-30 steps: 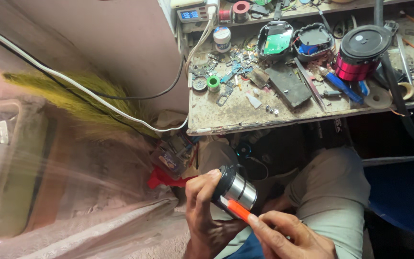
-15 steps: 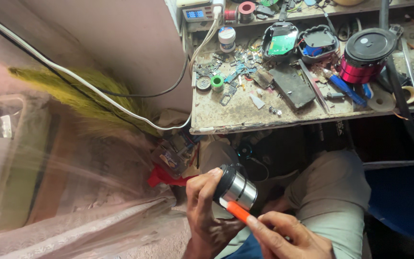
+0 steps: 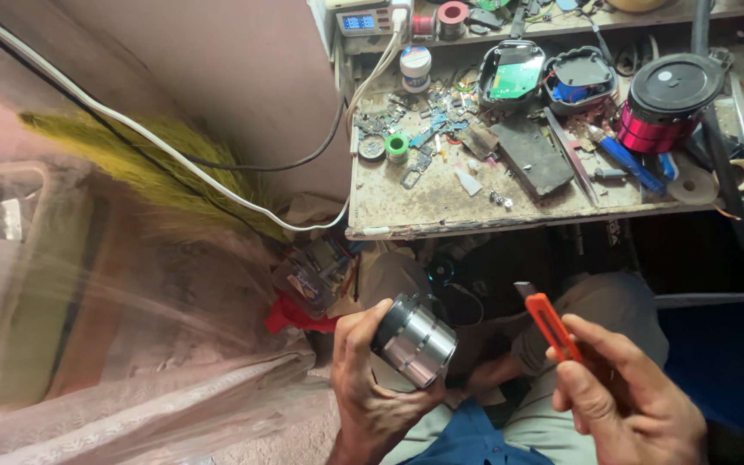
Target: The person repairs a small cylindrical speaker at a cluttered workbench. They hold the speaker, pry at its seams with a small tool, scrape around the edge with an orange utility knife, and turn and press the unit on their lap while working on it.
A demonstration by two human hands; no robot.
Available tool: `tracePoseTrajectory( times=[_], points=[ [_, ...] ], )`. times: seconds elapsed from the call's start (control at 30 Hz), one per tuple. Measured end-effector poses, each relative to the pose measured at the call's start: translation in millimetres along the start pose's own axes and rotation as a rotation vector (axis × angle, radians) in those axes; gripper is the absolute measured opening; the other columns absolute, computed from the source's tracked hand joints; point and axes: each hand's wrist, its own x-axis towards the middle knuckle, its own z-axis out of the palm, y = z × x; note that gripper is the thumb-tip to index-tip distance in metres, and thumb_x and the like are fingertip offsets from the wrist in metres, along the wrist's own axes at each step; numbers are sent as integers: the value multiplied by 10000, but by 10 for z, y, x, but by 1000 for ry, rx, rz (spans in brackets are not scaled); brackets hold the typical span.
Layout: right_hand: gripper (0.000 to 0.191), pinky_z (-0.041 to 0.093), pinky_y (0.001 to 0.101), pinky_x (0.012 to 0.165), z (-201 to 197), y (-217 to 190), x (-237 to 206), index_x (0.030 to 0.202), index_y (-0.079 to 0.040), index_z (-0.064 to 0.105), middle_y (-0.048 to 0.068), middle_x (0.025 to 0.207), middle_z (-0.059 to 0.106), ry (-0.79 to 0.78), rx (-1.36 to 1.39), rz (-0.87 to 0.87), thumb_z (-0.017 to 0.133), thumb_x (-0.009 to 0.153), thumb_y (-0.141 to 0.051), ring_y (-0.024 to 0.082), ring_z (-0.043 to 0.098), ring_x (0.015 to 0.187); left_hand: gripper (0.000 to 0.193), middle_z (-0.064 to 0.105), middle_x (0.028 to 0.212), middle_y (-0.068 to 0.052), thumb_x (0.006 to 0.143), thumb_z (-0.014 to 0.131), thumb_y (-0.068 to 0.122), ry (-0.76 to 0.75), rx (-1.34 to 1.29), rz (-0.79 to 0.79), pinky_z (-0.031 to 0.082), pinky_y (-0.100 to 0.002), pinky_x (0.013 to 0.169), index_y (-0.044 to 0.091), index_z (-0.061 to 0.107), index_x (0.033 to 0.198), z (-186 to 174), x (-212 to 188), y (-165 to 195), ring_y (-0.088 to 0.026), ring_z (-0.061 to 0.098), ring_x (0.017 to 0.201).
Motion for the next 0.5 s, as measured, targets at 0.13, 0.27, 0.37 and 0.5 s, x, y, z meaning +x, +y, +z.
tracePoseTrajectory(
  times=[0.13, 0.27, 0.37, 0.5],
  points=[
    [510, 520, 296, 640, -30, 316, 31, 1517, 44, 574, 181, 1105, 705, -18, 310, 155, 620, 1015, -29, 177, 663, 833, 918, 652, 1198, -156, 598, 929, 155, -117, -539, -416, 562, -373, 970, 33, 512, 1408, 19, -79, -143, -266, 677, 1101],
    [514, 532, 321, 716, -19, 611, 66, 1447, 20, 574, 153, 1089, 674, 6, 440, 328, 598, 934, -4, 187, 658, 866, 1181, 617, 1230, -195, 568, 995, 427, -119, -1131, -552, 567, -437, 958, 30, 365, 1484, -24, -128, -288, -325, 663, 1114],
    [511, 539, 326, 737, -21, 771, 105, 1448, 16, 563, 137, 1108, 673, -13, 504, 330, 586, 938, -2, 186, 660, 890, 1235, 587, 1245, -205, 567, 992, 488, -64, -1331, -528, 522, -453, 987, 48, 288, 1481, -38, -158, -320, -376, 636, 1178],
    [497, 543, 333, 735, -32, 884, 125, 1438, 16, 564, 140, 1096, 669, -35, 515, 345, 580, 942, -3, 187, 661, 895, 1178, 552, 1271, -156, 588, 951, 456, -24, -1417, -478, 483, -528, 1047, 54, 281, 1469, -51, -170, -347, -374, 596, 1191]
  ],
)
